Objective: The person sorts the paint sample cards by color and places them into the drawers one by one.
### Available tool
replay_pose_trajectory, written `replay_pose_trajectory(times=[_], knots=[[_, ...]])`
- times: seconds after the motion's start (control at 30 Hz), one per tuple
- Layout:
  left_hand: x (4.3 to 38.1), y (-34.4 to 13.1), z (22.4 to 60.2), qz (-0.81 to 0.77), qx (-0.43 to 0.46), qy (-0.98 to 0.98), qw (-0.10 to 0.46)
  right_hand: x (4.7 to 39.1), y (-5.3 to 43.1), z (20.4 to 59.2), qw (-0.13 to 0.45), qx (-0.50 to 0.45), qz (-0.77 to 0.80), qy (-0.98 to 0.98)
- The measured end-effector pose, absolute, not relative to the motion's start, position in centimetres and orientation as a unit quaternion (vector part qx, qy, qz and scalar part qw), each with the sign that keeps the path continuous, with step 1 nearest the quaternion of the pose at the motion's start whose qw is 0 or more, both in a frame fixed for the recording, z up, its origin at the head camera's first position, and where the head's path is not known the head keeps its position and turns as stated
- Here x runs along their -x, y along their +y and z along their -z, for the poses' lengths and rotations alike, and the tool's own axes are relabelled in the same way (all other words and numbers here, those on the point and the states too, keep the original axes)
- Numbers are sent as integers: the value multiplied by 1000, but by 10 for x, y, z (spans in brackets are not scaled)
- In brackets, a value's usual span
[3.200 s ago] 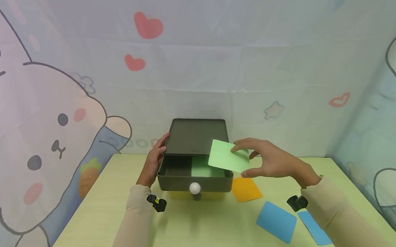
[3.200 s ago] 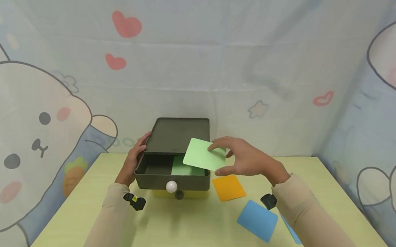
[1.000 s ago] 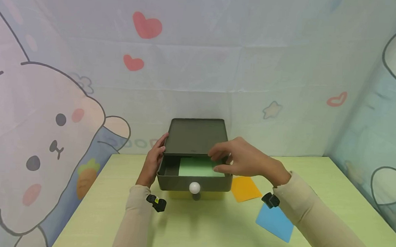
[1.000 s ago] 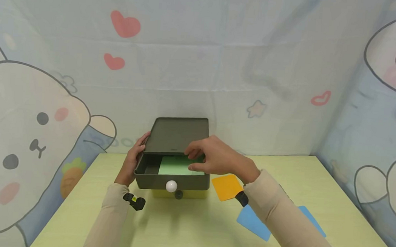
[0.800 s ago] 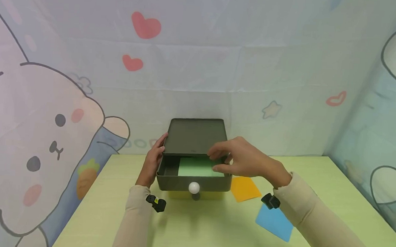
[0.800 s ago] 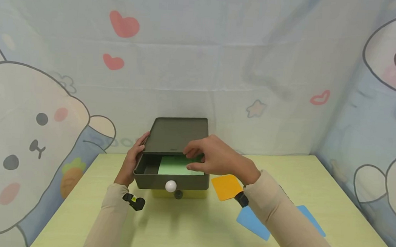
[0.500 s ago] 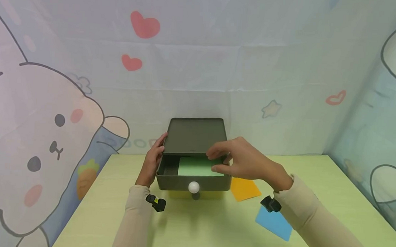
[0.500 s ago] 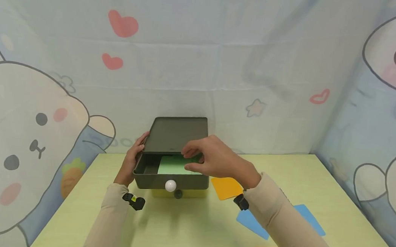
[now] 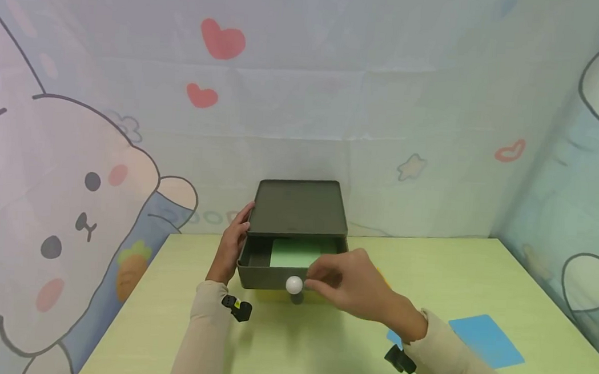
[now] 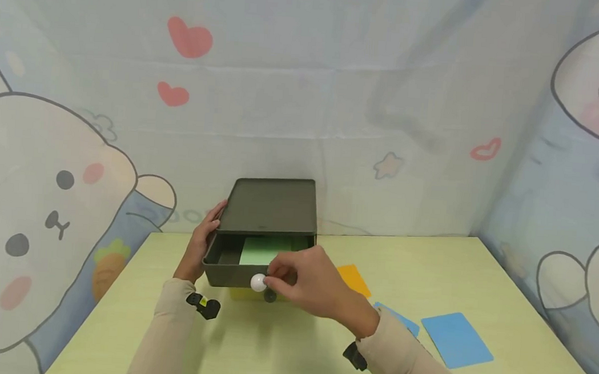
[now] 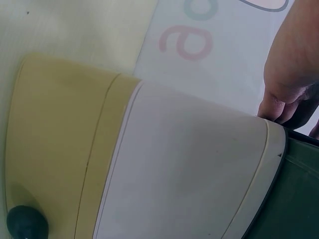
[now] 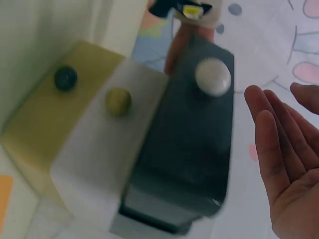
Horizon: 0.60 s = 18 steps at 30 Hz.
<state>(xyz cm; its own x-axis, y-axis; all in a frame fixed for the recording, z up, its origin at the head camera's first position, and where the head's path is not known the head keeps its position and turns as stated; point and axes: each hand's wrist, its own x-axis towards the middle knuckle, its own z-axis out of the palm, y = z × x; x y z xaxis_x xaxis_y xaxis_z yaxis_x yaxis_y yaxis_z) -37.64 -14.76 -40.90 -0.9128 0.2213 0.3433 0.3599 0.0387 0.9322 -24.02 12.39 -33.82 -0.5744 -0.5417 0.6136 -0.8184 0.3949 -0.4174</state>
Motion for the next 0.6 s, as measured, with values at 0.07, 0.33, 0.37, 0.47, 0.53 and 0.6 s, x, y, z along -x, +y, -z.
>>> replay_pose_trajectory(times=[0.07,0.33,0.37,0.47,0.53,0.6], knots=[[377,-149,409,663,202,-719,52,237,118,351,186,-403,-369,-816],[379,-149,409,661,204,-719,59,229,96,398,130,-301,-389,-861],[379,-149,409,660,205,-720,57,229,94,402,128,-288,-390,-865],[378,-149,411,659,203,-722,56,232,89,410,133,-256,-391,-874],[377,-150,411,661,202,-720,59,234,84,412,140,-240,-395,-876],[377,-150,411,662,202,-719,61,236,80,413,149,-226,-401,-875]])
